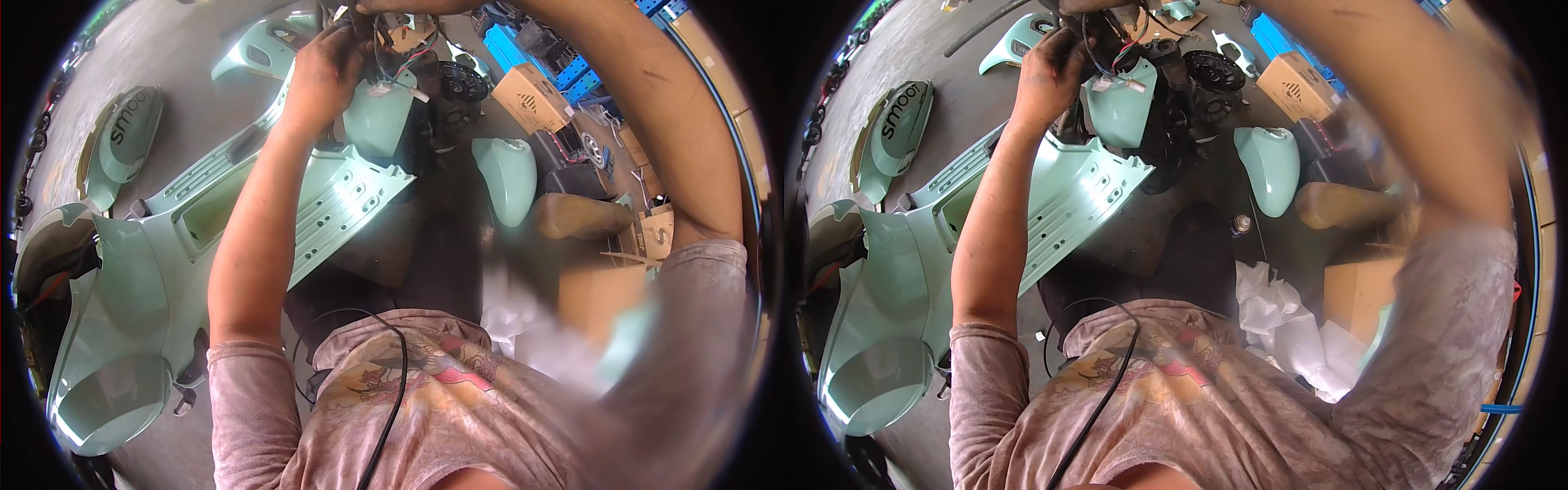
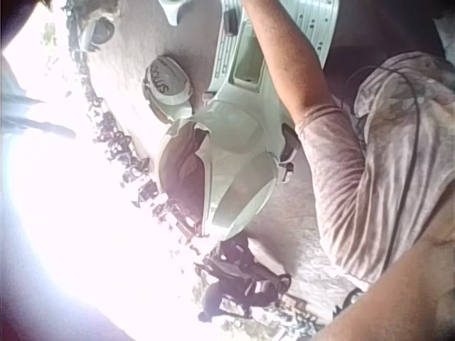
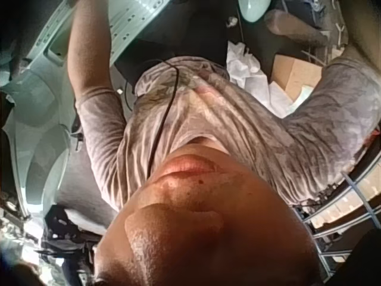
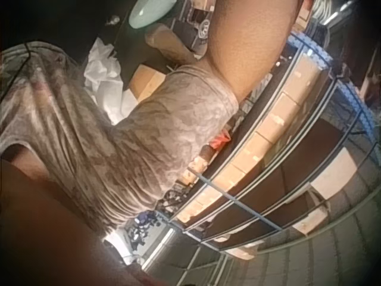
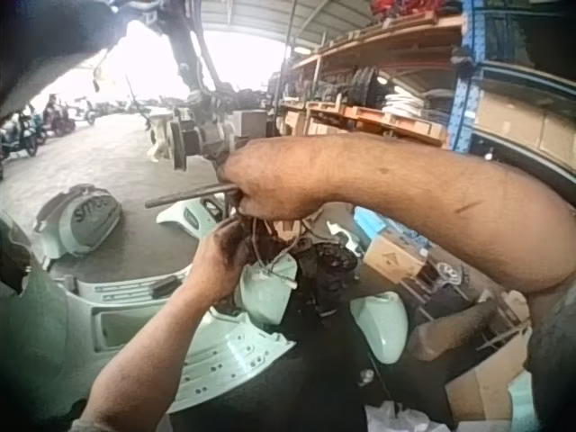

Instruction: The person works on the internal components and wiring of a scooter, handling wires and using a metal rod to reach inside the frame before fitting a plastic cover piece onto the scooter body.

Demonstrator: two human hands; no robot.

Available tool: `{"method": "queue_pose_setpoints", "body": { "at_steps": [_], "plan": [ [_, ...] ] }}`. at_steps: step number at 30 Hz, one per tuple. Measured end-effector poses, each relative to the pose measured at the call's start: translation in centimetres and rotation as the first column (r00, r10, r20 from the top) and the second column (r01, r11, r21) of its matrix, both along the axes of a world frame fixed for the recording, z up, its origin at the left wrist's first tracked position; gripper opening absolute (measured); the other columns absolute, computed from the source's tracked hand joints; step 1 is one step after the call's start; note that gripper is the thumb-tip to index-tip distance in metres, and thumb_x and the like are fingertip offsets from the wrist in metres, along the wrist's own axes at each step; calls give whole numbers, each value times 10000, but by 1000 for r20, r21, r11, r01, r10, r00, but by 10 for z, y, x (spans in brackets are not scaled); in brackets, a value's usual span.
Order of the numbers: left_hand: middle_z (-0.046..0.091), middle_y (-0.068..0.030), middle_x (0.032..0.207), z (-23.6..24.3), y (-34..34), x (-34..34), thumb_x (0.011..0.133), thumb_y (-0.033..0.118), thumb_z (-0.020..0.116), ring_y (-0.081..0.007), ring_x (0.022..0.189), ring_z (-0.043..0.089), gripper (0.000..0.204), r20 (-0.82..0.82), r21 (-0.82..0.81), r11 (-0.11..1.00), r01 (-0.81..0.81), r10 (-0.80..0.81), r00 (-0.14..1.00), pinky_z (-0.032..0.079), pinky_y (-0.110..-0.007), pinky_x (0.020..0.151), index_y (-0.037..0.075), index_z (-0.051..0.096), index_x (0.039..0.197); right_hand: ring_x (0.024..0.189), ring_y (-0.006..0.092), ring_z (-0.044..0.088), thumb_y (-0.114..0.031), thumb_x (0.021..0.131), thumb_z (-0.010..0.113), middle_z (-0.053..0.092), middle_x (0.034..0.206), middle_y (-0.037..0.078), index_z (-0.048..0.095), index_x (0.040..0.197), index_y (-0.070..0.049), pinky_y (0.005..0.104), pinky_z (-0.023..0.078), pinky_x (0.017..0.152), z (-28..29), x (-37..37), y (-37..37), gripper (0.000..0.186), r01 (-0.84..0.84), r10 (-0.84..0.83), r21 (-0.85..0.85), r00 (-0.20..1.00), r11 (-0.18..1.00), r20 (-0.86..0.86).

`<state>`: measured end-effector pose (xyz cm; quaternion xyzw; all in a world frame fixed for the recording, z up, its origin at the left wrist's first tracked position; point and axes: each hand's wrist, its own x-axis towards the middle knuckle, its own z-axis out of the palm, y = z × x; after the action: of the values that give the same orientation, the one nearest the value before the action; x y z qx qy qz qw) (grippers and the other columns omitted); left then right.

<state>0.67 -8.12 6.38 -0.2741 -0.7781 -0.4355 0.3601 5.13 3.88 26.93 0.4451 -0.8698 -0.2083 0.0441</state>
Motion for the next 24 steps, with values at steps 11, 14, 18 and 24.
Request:
{"method": "queue_pose_setpoints", "body": {
  "at_steps": [11, 14, 18, 24],
  "plan": [
    [610, -165, 874, -3, 3, -2, 881, 165, 594, -341, 806, 601, 183, -11, 23, 1000, -10, 10, 1000, 467, -364, 731, 18, 627, 985, 915, 342, 628, -139, 828, 560, 644, 944, 230, 627, 956, 63, 412, 493, 842, -7, -11, -1, 248, 1, -2, -19, 999, 1000, -41],
    [615, -182, 918, 1, 7, 4, 849, 104, 592, -381, 827, 591, 162, -13, 41, 999, -6, 7, 1000, 469, -404, 726, 6, 624, 973, 911, 340, 629, -141, 832, 560, 644, 942, 228, 623, 972, 60, 411, 493, 841, -6, -10, -1, 253, 48, -48, -8, 999, 999, -24],
    [582, -152, 818, -4, 5, -1, 878, 158, 598, -312, 747, 584, 174, -80, 73, 997, 1, 5, 997, 458, -358, 700, -9, 610, 924, 923, 334, 627, -143, 834, 557, 642, 954, 227, 619, 971, 59, 410, 490, 849, 2, -3, -1, 252, 18, -18, 2, 999, 1000, 41],
    [585, -140, 824, -8, 2, -4, 879, 132, 594, -282, 741, 578, 165, -17, 53, 999, 6, -5, 1000, 462, -329, 712, -8, 629, 961, 934, 326, 624, -147, 845, 548, 640, 972, 217, 607, 999, 53, 406, 488, 856, 0, -3, -3, 259, 23, -24, 23, 1000, 999, 18]
  ]
}}
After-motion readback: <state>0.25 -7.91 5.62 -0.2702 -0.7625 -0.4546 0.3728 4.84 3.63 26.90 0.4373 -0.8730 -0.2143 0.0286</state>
